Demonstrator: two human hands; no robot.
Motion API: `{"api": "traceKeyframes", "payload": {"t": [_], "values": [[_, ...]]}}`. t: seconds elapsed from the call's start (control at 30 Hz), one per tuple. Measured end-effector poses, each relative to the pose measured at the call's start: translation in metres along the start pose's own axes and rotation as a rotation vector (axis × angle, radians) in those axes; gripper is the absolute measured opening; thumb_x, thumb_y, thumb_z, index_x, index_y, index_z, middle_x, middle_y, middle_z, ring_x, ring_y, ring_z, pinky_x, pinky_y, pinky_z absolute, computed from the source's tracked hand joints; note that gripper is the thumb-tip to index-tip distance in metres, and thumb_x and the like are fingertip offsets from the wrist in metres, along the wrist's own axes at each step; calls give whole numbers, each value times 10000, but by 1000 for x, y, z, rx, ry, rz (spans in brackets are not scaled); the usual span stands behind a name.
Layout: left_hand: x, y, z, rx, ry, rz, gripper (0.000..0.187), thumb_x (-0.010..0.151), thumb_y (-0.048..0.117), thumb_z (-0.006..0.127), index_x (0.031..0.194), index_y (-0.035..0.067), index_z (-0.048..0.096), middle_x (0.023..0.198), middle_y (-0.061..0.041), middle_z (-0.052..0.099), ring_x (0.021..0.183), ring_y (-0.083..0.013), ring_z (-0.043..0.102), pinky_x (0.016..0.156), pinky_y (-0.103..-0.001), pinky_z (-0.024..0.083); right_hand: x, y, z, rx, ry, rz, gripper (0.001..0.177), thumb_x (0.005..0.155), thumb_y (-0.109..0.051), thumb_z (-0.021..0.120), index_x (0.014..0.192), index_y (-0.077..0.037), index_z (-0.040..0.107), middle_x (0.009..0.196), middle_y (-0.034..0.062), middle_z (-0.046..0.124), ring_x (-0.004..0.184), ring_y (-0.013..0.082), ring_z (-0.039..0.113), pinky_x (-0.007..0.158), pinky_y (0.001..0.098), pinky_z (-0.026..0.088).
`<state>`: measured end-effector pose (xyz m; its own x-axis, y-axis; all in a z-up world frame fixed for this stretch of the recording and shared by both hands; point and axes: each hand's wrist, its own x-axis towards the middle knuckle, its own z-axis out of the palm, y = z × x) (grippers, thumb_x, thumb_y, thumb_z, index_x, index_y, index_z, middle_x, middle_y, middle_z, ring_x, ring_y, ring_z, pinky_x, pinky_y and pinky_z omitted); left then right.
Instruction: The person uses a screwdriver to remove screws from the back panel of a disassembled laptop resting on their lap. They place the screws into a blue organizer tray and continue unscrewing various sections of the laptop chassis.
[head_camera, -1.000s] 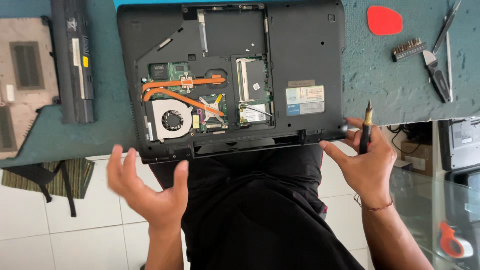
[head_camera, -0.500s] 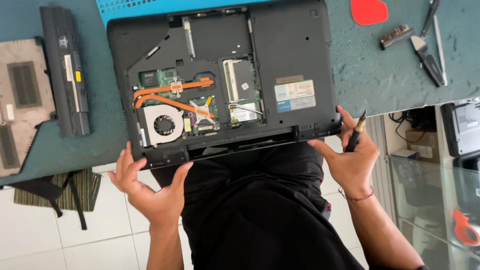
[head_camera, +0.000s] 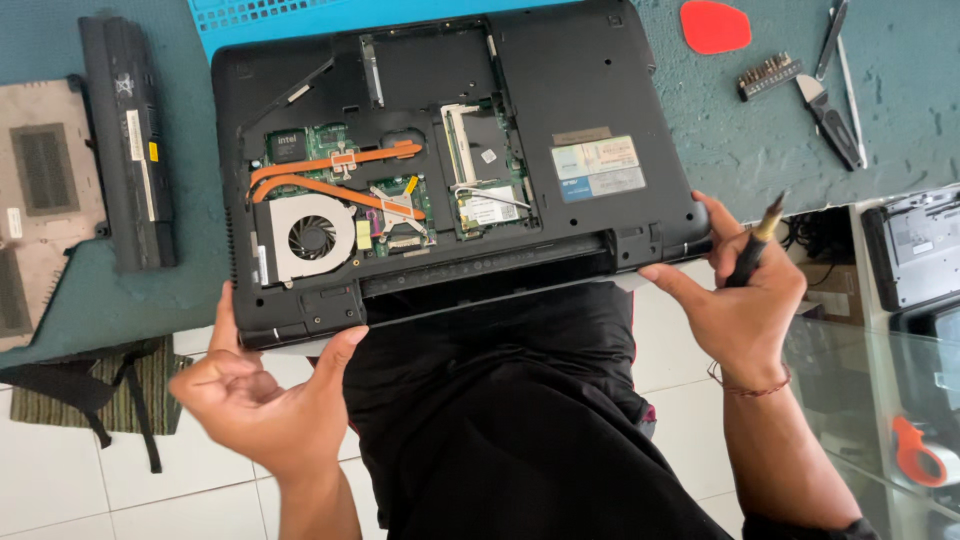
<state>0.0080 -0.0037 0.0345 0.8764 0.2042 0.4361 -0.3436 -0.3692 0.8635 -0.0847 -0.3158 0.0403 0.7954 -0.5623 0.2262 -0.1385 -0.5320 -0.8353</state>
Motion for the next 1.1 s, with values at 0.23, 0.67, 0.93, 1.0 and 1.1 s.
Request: {"api": "traceKeyframes", "payload": {"t": [0.23,0.67,0.93,1.0,1.1], "values": [[-1,-1,-4,26,46,-67,708,552,134,914,880,51,293,835,-8,221,1247,-490,626,724,-232,459,13,-14,-7,-31,-32,-58,566,696,32,832,710,-69,275,1238,347,585,1153,260,590,746,278,433],[-8,-6,-5,114,16,-120,726,550,168,930,888,57,297,815,-35,337,1310,-503,612,478,-241,162,12,-5,-12,78,-140,-31,493,764,95,716,706,-86,261,1119,298,570,1313,377,534,838,317,471],[-11,-12,-3,116,51,-114,749,521,201,940,895,49,309,844,-56,422,1300,-486,637,537,-252,208,14,-7,-9,33,-121,-32,488,745,32,739,705,-80,266,1236,320,572,1218,312,567,833,322,464],[-12,-11,-2,168,61,-100,753,508,237,935,884,41,312,916,-160,588,1266,-436,651,512,-256,144,14,-10,-7,-42,-113,-39,515,737,-2,772,680,-87,267,1230,301,592,1223,281,571,763,283,438],[-15,-16,-3,177,76,-96,751,498,272,937,874,52,324,808,-64,457,1203,-387,688,508,-250,141,12,-5,-7,-90,-96,-14,547,719,-36,808,672,-94,266,1120,218,640,1250,273,576,759,289,406]]}}
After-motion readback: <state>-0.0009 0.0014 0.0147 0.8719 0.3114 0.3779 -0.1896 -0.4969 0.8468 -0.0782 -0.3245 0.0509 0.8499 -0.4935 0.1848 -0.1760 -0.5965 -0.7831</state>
